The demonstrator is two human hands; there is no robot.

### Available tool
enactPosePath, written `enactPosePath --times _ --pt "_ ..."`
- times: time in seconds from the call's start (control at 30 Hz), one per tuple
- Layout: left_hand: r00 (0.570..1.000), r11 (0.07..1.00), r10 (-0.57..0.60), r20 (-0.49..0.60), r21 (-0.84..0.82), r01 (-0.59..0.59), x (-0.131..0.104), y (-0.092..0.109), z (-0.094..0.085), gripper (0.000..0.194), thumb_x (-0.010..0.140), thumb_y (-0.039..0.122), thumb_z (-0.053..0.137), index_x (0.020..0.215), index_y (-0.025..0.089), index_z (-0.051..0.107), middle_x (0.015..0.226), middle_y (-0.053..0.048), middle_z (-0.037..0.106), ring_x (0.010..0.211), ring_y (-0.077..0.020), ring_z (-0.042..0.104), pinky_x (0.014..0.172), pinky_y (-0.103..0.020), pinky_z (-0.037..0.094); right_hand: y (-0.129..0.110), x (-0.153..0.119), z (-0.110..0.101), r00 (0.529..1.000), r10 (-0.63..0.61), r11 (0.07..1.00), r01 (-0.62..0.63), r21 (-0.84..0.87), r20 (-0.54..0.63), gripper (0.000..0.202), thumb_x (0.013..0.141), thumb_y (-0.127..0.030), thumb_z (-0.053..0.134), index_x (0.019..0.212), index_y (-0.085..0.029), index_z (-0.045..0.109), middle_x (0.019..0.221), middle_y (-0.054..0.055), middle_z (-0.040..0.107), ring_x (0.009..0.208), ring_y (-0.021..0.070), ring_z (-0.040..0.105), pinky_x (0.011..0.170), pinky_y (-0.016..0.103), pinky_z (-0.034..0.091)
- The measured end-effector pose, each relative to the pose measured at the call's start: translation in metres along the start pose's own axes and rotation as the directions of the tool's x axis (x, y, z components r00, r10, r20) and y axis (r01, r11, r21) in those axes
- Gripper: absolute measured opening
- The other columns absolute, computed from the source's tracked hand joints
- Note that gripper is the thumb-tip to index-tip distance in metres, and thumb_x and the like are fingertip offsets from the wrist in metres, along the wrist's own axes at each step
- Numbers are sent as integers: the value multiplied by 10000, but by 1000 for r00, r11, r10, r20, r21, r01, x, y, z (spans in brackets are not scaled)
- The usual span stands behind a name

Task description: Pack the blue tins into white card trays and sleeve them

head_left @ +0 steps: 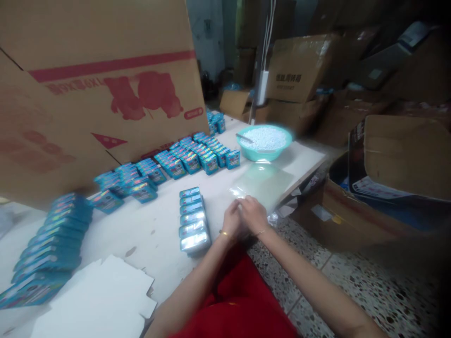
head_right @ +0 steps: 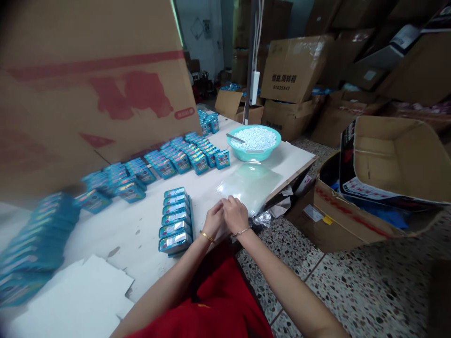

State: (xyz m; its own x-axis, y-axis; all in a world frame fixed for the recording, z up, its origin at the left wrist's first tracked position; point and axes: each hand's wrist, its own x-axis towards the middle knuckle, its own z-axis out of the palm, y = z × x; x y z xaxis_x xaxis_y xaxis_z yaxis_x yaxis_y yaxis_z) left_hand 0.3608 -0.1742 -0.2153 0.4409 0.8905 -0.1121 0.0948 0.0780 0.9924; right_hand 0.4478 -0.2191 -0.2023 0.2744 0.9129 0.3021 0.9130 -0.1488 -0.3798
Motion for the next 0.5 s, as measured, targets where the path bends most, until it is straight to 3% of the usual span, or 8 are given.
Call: enactPosePath --times 0.17,0.27,0.33,0.43,0.5 --pt "974 911 114 194 371 -181 18 24 19 160 815 163 509 884 97 638 1031 -157 649 1094 -285 526 1015 -407 334 -16 9 -36 987 -114 986 98 -131 -115 331 949 -238 372 1178 -197 608 796 104 559 777 230 493 640 325 348" --pt "943 845 110 315 470 -256 18 41 17 97 749 130 559 794 125 646 959 -145 680 1012 -287 572 970 -400 387 -15 13 -44 980 -157 967 128 -221 -119 319 936 -196 392 1165 -196 615 773 81 552 751 202 480 606 304 318" --pt "921 813 94 379 504 -290 3 54 0 93 733 132 574 771 132 659 914 -135 698 927 -277 609 900 -384 439 -12 14 -43 979 -177 955 146 -257 -99 331 916 -155 405 1177 -196 604 799 69 564 757 188 486 606 291 315" --pt "908 796 186 376 484 -364 -34 76 -53 187 804 220 548 922 164 682 982 -102 703 919 -244 633 883 -360 450 -15 18 -36 982 -186 951 170 -257 -39 357 901 -128 406 1209 -187 577 861 72 588 787 183 513 625 281 336" --pt "940 857 305 151 387 -340 -53 86 -99 239 861 315 504 976 188 670 964 -72 704 862 -192 649 843 -314 469 -26 21 -27 982 -187 954 190 -233 32 356 901 -122 397 1206 -182 570 901 78 600 799 185 532 633 279 355"
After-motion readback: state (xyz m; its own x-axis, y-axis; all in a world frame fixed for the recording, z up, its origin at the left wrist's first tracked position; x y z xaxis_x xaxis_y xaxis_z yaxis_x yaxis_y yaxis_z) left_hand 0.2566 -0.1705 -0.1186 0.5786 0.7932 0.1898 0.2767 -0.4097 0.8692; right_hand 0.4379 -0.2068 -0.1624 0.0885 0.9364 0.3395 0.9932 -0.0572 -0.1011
